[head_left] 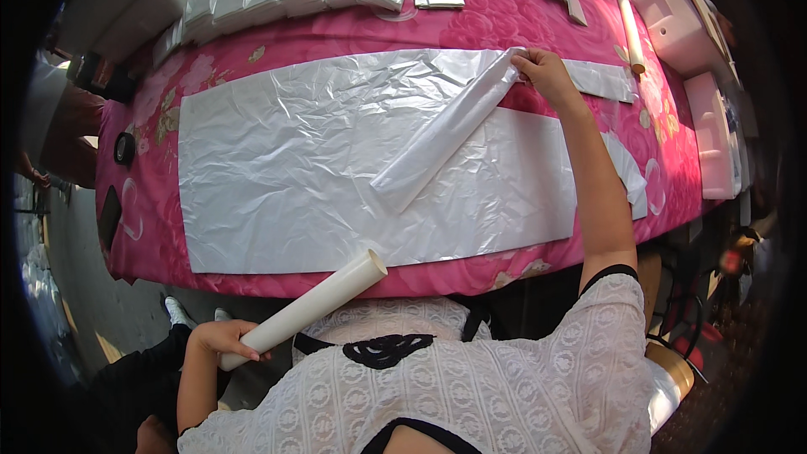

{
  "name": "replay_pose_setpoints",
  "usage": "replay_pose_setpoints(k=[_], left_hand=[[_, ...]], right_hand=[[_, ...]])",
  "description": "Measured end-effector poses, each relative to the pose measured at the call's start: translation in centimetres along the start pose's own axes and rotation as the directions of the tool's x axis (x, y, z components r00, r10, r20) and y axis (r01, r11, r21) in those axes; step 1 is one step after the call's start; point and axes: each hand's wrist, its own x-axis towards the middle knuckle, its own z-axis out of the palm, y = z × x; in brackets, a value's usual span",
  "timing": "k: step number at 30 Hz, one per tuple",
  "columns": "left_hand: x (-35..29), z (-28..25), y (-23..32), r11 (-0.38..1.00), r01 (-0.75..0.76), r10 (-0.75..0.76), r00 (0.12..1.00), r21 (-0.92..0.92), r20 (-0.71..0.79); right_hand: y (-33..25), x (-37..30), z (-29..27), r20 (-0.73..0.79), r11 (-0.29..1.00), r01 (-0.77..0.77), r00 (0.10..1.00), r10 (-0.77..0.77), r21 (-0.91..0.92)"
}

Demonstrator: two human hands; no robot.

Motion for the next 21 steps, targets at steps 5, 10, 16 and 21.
replay_pose_setpoints(k=[5, 10, 16, 21], left_hand=[[2.9, 2.9, 17.1, 0.560, 0.019, 0.354, 0.898, 0.828, -0.260], [9.1, 4.1, 24.5, 0.044, 0.183, 0.827, 0.546, 0.982, -0.138], [14.3, 4.6, 21.3, -0.301, -0.120, 0.832, 0.452, 0.946, 0.321], [15.9, 6.5, 18.1, -0.326, -0.002, 0.711, 0.658, 0.945, 0.247]], right_hand=[[-0.2, -0.4, 3.2, 0.139, 0.992, 0.087, 0.988, -0.073, -0.095], [-2.5, 0.5, 8.8, 0.291, 0.982, 0.121, 0.954, -0.074, -0.145], [-3.4, 1.5, 10.3, 0.394, 0.966, 0.157, 0.917, -0.065, -0.207], [-3.5, 2.2, 10.5, 0.410, 0.951, 0.152, 0.912, -0.029, -0.270]])
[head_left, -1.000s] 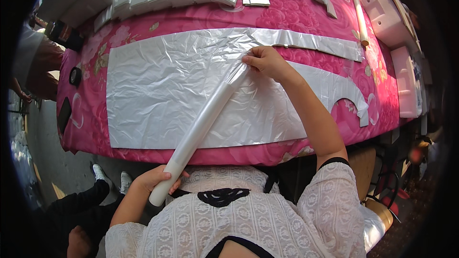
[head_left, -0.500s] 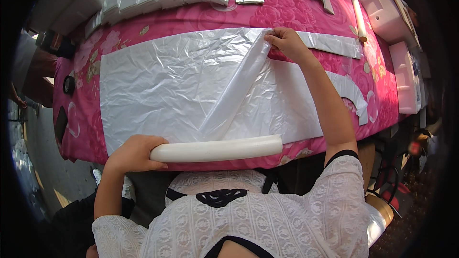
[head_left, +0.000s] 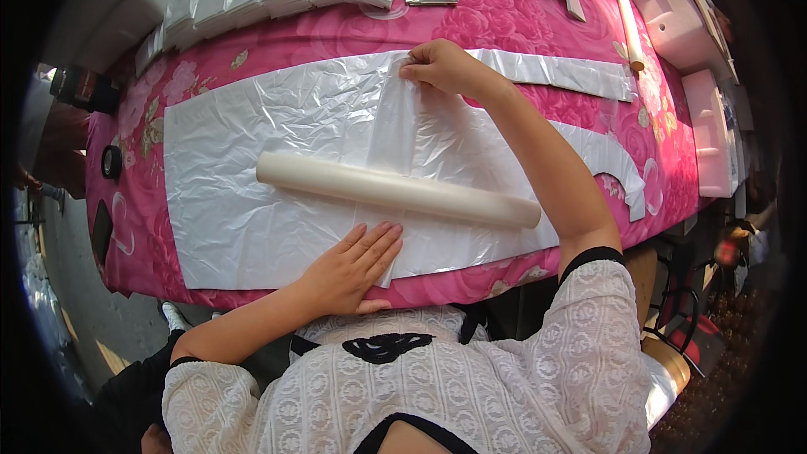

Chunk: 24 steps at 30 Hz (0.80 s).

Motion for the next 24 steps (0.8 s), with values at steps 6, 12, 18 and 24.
replay_pose_setpoints(k=[6, 12, 18, 24], left_hand=[[-0.1, 0.5, 0.8, 0.999, 0.032, -0.032, 0.999, 0.008, -0.010], [0.1, 0.3, 1.4, 0.999, 0.053, -0.053, 0.998, 0.004, -0.017], [0.1, 0.6, 1.4, 0.998, 0.054, -0.053, 0.999, 0.035, -0.011], [-0.2, 1.4, 2.4, 0.996, 0.089, -0.089, 0.996, 0.002, -0.032]], right_hand=[[-1.8, -3.3, 0.6, -0.391, 0.992, 0.055, 0.916, -0.095, -0.112], [-2.5, -16.5, 9.8, -0.111, 0.839, 0.298, 0.916, -0.385, -0.456], [1.6, -17.6, 5.6, -0.424, 0.782, 0.037, 0.824, -0.376, -0.622], [2.6, -19.7, 2.3, -0.422, 0.903, 0.165, 0.841, -0.339, -0.397]])
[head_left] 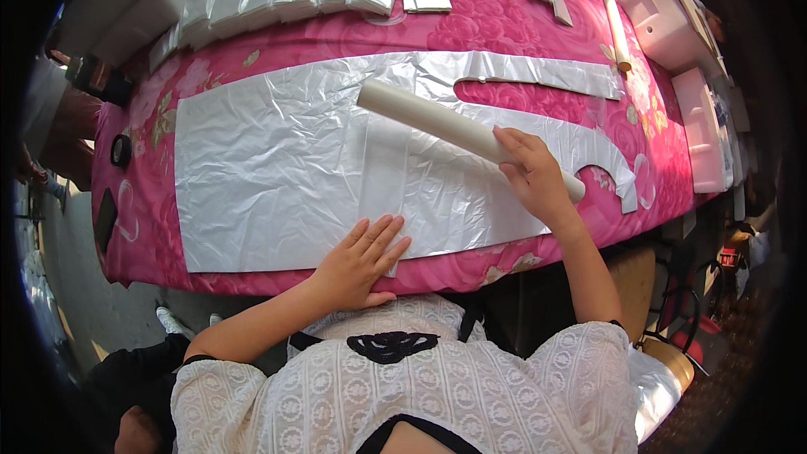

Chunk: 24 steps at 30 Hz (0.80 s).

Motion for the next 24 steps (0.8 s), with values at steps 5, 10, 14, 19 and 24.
replay_pose_setpoints(k=[5, 10, 14, 19, 24], left_hand=[[0.1, 1.3, 2.5, 0.993, 0.095, -0.093, 0.995, 0.068, -0.029], [-0.5, 3.1, 3.5, 0.977, 0.158, -0.147, 0.986, 0.143, -0.082], [-0.8, 3.4, 3.4, 0.966, 0.149, -0.134, 0.987, 0.212, -0.088], [-1.9, 1.7, 2.1, 1.000, -0.004, 0.006, 0.988, 0.012, -0.156], [-3.6, 0.6, -0.4, 0.982, -0.132, 0.094, 0.961, -0.135, -0.259]], right_hand=[[-5.5, -1.7, 5.1, 0.216, 0.941, 0.335, 0.923, -0.319, -0.043], [-4.9, 3.7, 7.8, 0.130, 0.899, 0.427, 0.901, -0.414, -0.094], [-2.7, 10.6, 9.9, 0.036, 0.897, 0.406, 0.913, -0.406, -0.177], [-1.8, 14.3, 10.4, -0.037, 0.896, 0.383, 0.916, -0.400, -0.225], [-5.1, 8.4, 8.2, 0.180, 0.902, 0.414, 0.884, -0.430, 0.120]])
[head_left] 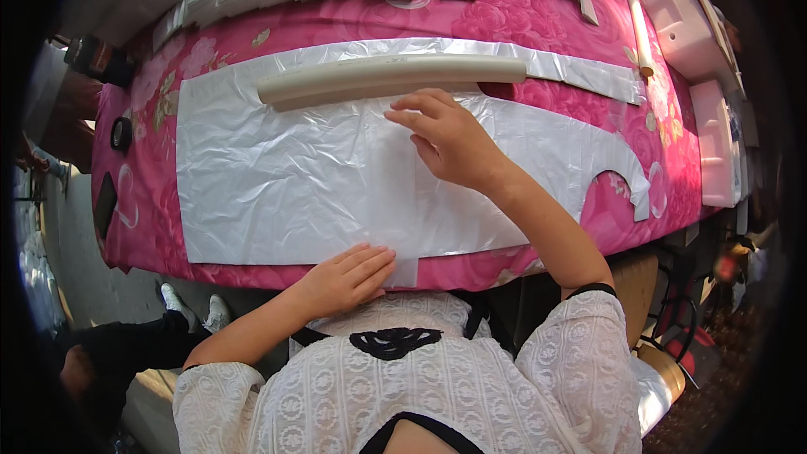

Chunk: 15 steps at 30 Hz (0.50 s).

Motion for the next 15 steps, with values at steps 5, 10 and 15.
replay_pose_setpoints(k=[5, 10, 15], left_hand=[[-0.2, -0.1, -0.9, 0.984, -0.157, 0.160, 0.986, 0.087, -0.033], [0.1, -0.6, -1.2, 0.966, -0.137, 0.080, 0.964, -0.218, -0.252], [2.4, -3.8, -1.9, 0.999, 0.053, -0.052, 0.996, 0.007, -0.070]], right_hand=[[-4.4, -5.6, 2.5, 0.196, 0.995, 0.095, 0.976, -0.093, 0.001], [-4.2, -5.7, 2.9, 0.152, 0.996, 0.037, 0.987, -0.048, 0.075], [-4.1, -6.0, 4.0, 0.058, 0.998, 0.017, 0.998, -0.021, 0.066]])
